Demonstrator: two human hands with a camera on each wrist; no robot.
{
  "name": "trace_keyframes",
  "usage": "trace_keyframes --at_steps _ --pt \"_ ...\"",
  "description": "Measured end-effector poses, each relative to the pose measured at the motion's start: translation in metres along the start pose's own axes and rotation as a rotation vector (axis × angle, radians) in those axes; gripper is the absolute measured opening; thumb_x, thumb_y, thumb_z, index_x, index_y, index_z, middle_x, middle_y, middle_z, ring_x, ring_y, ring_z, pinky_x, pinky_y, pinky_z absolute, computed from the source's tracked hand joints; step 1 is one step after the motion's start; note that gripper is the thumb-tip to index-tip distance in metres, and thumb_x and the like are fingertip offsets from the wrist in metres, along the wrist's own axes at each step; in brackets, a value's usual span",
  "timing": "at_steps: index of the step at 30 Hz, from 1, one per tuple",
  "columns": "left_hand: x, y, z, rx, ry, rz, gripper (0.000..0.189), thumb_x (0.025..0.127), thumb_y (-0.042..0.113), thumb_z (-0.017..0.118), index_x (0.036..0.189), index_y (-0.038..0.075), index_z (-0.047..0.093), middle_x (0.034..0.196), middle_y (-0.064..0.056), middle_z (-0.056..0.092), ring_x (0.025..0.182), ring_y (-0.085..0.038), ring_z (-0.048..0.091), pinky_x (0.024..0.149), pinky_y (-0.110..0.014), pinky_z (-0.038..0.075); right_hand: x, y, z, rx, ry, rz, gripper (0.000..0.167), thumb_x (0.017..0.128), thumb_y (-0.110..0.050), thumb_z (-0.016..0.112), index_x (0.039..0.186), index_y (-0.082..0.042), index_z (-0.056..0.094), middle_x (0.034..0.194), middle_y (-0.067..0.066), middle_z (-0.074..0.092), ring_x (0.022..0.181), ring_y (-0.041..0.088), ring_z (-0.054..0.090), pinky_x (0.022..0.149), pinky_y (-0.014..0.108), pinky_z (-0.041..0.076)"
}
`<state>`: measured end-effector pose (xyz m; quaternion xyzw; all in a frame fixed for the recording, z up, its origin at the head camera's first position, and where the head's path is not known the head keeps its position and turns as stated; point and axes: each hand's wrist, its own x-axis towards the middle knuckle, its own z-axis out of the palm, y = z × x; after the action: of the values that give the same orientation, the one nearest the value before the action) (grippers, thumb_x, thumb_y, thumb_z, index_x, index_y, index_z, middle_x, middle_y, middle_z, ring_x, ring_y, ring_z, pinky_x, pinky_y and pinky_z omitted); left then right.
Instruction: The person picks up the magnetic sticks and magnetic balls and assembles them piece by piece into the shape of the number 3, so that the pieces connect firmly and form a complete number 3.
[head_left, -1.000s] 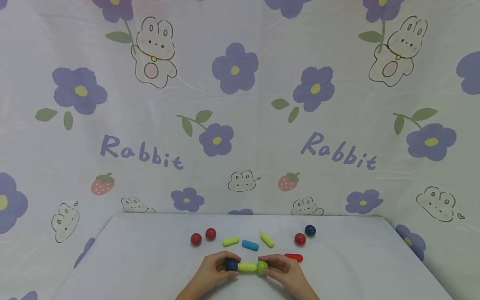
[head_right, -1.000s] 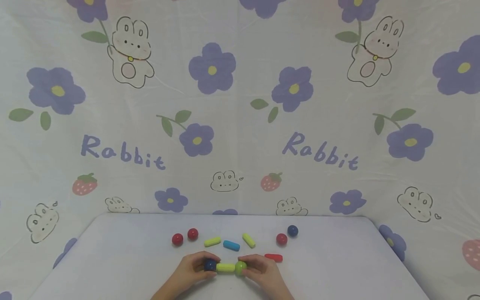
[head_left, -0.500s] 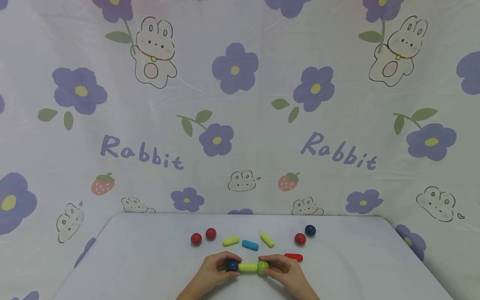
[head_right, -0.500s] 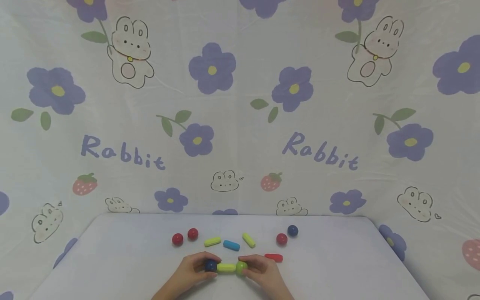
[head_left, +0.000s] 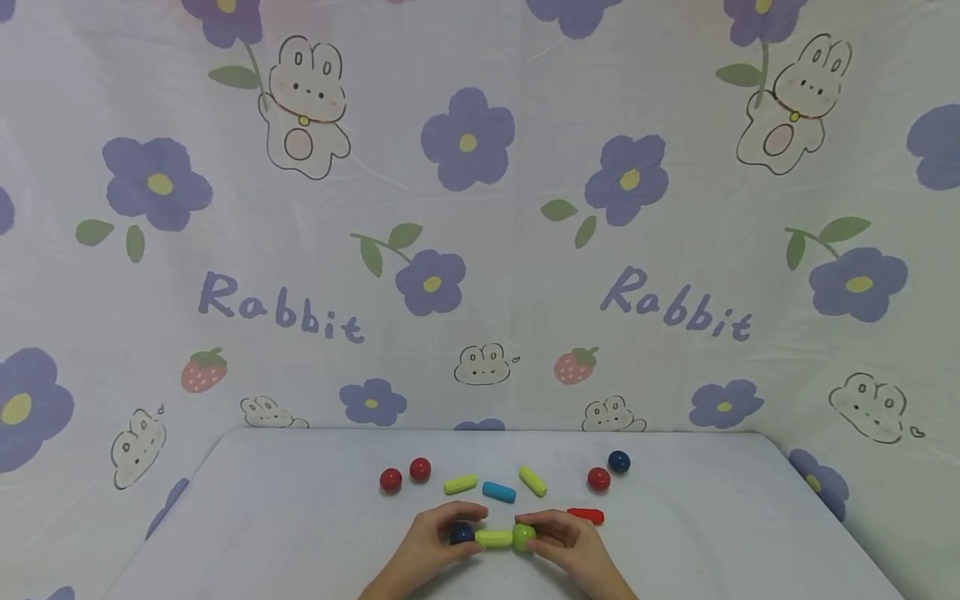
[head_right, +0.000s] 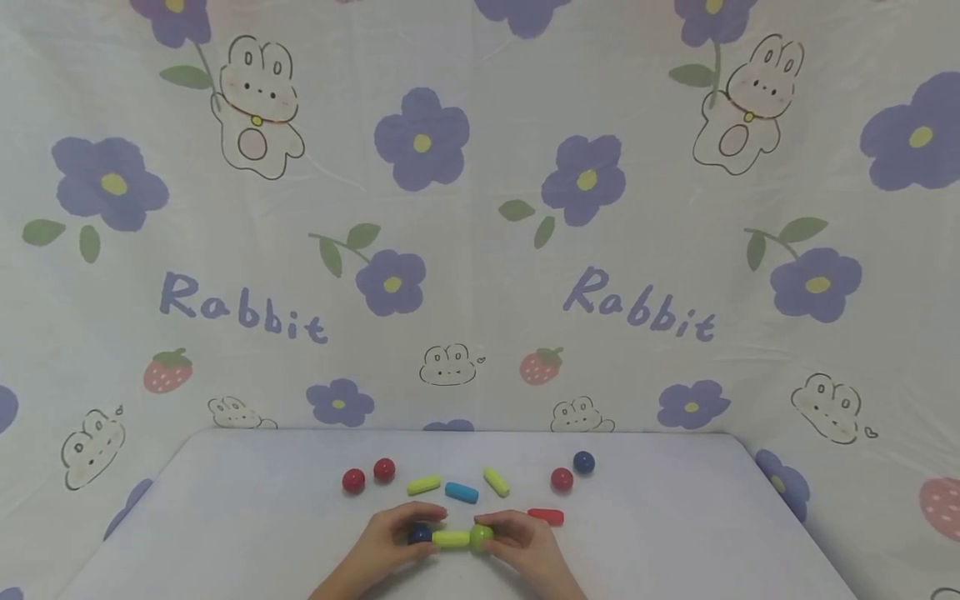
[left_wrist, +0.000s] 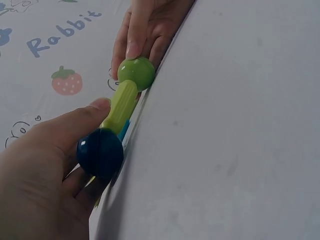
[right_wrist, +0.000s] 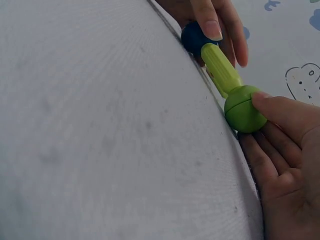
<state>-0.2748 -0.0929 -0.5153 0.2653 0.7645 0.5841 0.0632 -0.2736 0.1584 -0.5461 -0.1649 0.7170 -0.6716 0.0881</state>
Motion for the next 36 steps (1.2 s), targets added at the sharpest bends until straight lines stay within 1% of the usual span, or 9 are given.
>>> trace_keyframes --at_steps 5,10,12,14,17,20,25,31,36 --pt "0.003 0.000 0.006 0.037 -0.007 0.028 0.041 0.076 0.011 0.071 0.115 0.008 0.058 0.112 -0.006 0.059 0.105 -0.024 0.053 0.091 -0.033 0.039 -0.002 -0.003 0.001 -0.001 0.002 0.008 0.035 0.081 -0.014 0.067 0.113 -0.004 0.058 0.115 0.013 0.057 0.106 0.020 0.053 0.085 0.025 0.042" --pt "0.005 0.001 0.009 0.098 -0.003 0.050 0.040 0.074 0.013 0.072 0.113 0.011 0.059 0.108 -0.002 0.061 0.102 -0.020 0.055 0.091 -0.033 0.039 -0.004 -0.004 0.001 0.008 -0.004 0.006 0.037 0.081 -0.014 0.066 0.114 -0.002 0.057 0.116 0.015 0.056 0.107 0.021 0.052 0.086 0.025 0.042" --pt "0.005 -0.001 0.010 0.119 -0.005 0.069 0.039 0.074 0.014 0.073 0.111 0.012 0.060 0.106 -0.001 0.062 0.099 -0.019 0.056 0.089 -0.033 0.040 -0.004 -0.004 0.001 0.012 -0.008 0.003 0.037 0.081 -0.013 0.066 0.115 -0.002 0.056 0.117 0.015 0.056 0.107 0.022 0.052 0.086 0.025 0.042" --pt "0.006 -0.001 0.011 0.133 -0.011 0.075 0.038 0.074 0.014 0.073 0.110 0.013 0.061 0.104 0.000 0.062 0.097 -0.019 0.056 0.088 -0.032 0.041 -0.005 -0.005 0.001 0.023 -0.013 0.002 0.037 0.081 -0.012 0.066 0.115 -0.001 0.056 0.117 0.016 0.055 0.107 0.023 0.052 0.085 0.026 0.042" --pt "0.008 -0.002 0.013 0.129 -0.023 0.074 0.036 0.074 0.014 0.073 0.108 0.012 0.062 0.102 -0.001 0.063 0.095 -0.019 0.057 0.086 -0.031 0.042 -0.007 -0.010 0.002 0.037 -0.014 0.010 0.036 0.081 -0.010 0.066 0.114 0.000 0.056 0.115 0.016 0.056 0.106 0.024 0.053 0.085 0.026 0.043" --pt "0.009 -0.002 0.014 0.127 -0.028 0.061 0.033 0.075 0.013 0.072 0.106 0.013 0.063 0.101 0.000 0.063 0.095 -0.016 0.057 0.087 -0.032 0.041 -0.009 -0.017 0.005 0.035 -0.013 0.016 0.035 0.082 -0.009 0.065 0.114 0.001 0.056 0.115 0.018 0.056 0.106 0.025 0.053 0.085 0.026 0.043" --pt "0.010 -0.002 0.015 0.136 -0.030 0.079 0.029 0.074 0.011 0.073 0.102 0.012 0.065 0.098 0.003 0.064 0.094 -0.013 0.057 0.087 -0.035 0.042 -0.012 -0.025 0.008 0.019 -0.010 0.024 0.035 0.082 -0.009 0.065 0.114 0.002 0.056 0.115 0.018 0.055 0.106 0.025 0.053 0.085 0.026 0.043" --pt "0.010 0.000 0.015 0.112 -0.034 0.088 0.027 0.074 0.008 0.072 0.101 0.009 0.065 0.096 0.003 0.064 0.093 -0.013 0.057 0.086 -0.033 0.042 -0.012 -0.026 0.008 0.011 -0.007 0.024 0.035 0.081 -0.010 0.066 0.114 0.001 0.056 0.115 0.017 0.056 0.105 0.024 0.054 0.084 0.026 0.043" --pt "0.010 0.001 0.015 0.110 -0.027 0.084 0.026 0.075 0.009 0.072 0.100 0.009 0.066 0.095 0.003 0.064 0.092 -0.014 0.058 0.086 -0.031 0.042 -0.011 -0.023 0.007 0.009 -0.002 0.028 0.036 0.081 -0.011 0.066 0.114 -0.001 0.056 0.115 0.016 0.056 0.106 0.023 0.053 0.085 0.025 0.043"
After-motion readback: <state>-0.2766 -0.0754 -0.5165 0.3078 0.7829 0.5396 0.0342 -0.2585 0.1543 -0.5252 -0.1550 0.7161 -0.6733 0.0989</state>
